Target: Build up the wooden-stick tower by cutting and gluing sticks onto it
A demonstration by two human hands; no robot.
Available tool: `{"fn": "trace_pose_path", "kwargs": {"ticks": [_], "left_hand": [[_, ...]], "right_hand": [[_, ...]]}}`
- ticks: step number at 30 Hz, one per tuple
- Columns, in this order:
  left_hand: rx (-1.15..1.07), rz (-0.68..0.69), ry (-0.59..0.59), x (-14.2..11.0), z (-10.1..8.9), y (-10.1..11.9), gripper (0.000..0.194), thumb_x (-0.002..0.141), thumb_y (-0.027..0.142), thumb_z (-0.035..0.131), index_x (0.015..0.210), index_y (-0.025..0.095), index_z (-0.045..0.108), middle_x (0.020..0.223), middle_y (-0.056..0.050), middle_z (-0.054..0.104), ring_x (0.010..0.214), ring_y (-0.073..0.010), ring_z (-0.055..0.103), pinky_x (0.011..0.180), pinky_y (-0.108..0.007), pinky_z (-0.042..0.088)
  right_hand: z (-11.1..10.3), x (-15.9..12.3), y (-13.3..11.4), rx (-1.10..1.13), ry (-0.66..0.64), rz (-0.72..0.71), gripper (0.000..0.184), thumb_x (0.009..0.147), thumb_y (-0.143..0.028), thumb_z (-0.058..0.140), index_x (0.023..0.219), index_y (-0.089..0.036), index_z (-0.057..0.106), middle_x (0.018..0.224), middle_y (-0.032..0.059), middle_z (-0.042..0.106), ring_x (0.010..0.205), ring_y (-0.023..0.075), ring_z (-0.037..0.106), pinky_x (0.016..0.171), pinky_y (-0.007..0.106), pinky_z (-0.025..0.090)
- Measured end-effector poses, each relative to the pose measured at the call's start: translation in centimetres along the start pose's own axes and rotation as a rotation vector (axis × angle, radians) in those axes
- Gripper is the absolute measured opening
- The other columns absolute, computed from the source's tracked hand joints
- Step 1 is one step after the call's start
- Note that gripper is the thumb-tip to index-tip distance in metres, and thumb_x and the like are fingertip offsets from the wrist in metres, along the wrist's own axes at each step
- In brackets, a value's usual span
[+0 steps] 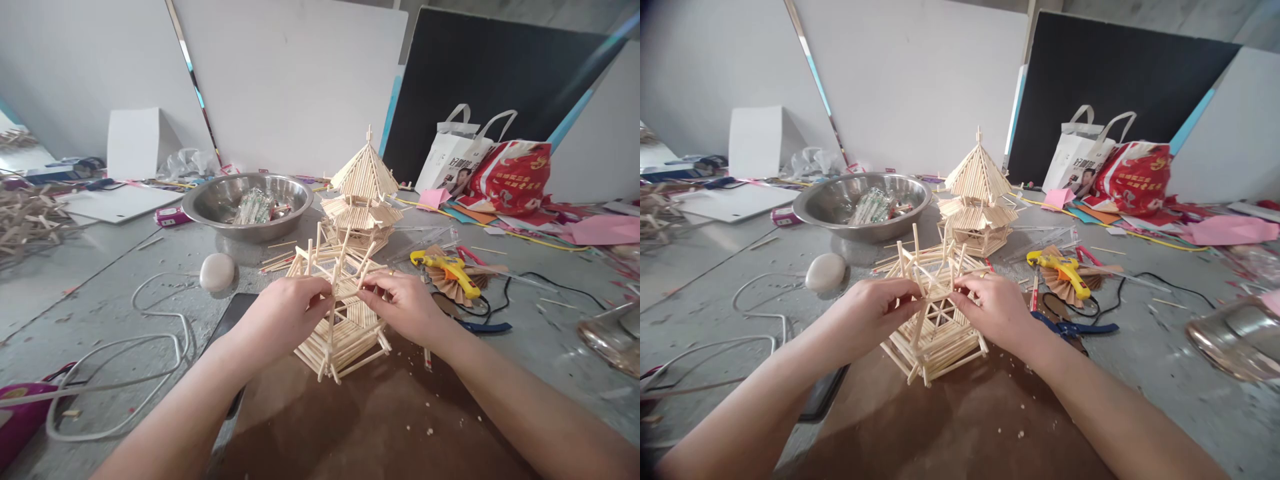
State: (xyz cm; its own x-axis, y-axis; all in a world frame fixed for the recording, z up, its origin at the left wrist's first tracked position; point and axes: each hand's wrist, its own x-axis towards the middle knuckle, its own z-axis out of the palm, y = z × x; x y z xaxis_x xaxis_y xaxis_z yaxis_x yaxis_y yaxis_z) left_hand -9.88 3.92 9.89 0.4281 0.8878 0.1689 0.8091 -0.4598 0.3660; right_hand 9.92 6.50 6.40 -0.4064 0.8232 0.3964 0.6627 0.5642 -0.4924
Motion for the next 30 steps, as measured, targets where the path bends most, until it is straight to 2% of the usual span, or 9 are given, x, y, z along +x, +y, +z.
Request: {"fn": "trace_pose_path", "kwargs": {"ticks": [8,12,15,19,23,27,30], "left_hand": [[-0.010,0.002,0.009,0.1,-0.1,0.1,0.018,0.077,0.021,0.043,0.066,0.018,0.057,0.060,0.002,0.056,0.053,-0.0089,0.045,0.050,-0.021,0.031],[-0.078,-0.042,0.017,-0.3,-1.3,-0.3,0.020,0.078,0.028,0.043,0.081,0.021,0.062,0.061,0.003,0.058,0.050,-0.0087,0.046,0.049,-0.020,0.032],[-0.095,-0.128,0.084,-0.7,-2.5,-1.1,0.023,0.077,0.033,0.043,0.084,0.022,0.062,0.058,0.004,0.058,0.048,-0.0088,0.045,0.048,-0.021,0.032],[0.027,-0.261,0.121,-0.6,-3.3,-2.4,0.023,0.075,0.037,0.042,0.074,0.023,0.060,0.058,0.003,0.058,0.052,-0.0111,0.048,0.051,-0.023,0.034],[0.227,-0.344,0.047,-0.1,-3.1,-3.6,0.021,0.075,0.034,0.039,0.068,0.022,0.056,0.061,0.001,0.059,0.057,-0.0149,0.050,0.052,-0.026,0.032],[0.312,-0.373,-0.033,0.2,-2.8,-4.2,0.021,0.074,0.031,0.037,0.064,0.023,0.053,0.062,-0.001,0.059,0.061,-0.0178,0.051,0.051,-0.027,0.030],[0.321,-0.366,-0.029,0.4,-2.6,-4.4,0.024,0.074,0.030,0.035,0.055,0.022,0.047,0.057,-0.001,0.056,0.056,-0.0172,0.049,0.049,-0.026,0.027]], "right_hand": [[0.0,-0.1,-0.3,0.004,0.016,0.007,0.020,0.079,-0.035,0.050,0.086,-0.022,0.064,0.083,0.0007,0.068,0.076,0.0164,0.060,0.067,0.028,0.043],[-1.0,0.1,0.5,0.107,0.115,0.063,0.024,0.079,-0.035,0.048,0.091,-0.020,0.063,0.083,0.0026,0.067,0.075,0.0157,0.059,0.064,0.026,0.043],[-1.5,0.6,1.8,0.169,0.171,0.165,0.024,0.079,-0.031,0.045,0.090,-0.019,0.063,0.087,0.0036,0.066,0.080,0.0163,0.059,0.070,0.029,0.044],[-1.3,1.1,3.7,0.174,0.131,0.262,0.023,0.077,-0.027,0.045,0.089,-0.020,0.063,0.091,0.0039,0.065,0.086,0.0176,0.058,0.078,0.033,0.042],[-0.7,1.1,4.9,0.137,0.162,0.165,0.028,0.073,-0.016,0.041,0.092,-0.019,0.062,0.099,0.0055,0.061,0.093,0.0171,0.055,0.083,0.032,0.041],[-0.6,1.1,5.6,0.121,0.061,0.138,0.043,0.066,-0.007,0.038,0.101,-0.019,0.060,0.106,0.0047,0.059,0.084,0.0145,0.057,0.077,0.029,0.045],[-0.8,1.0,5.5,0.086,-0.044,0.100,0.052,0.063,-0.005,0.039,0.110,-0.020,0.056,0.112,0.0047,0.057,0.092,0.0158,0.055,0.083,0.030,0.042]]}}
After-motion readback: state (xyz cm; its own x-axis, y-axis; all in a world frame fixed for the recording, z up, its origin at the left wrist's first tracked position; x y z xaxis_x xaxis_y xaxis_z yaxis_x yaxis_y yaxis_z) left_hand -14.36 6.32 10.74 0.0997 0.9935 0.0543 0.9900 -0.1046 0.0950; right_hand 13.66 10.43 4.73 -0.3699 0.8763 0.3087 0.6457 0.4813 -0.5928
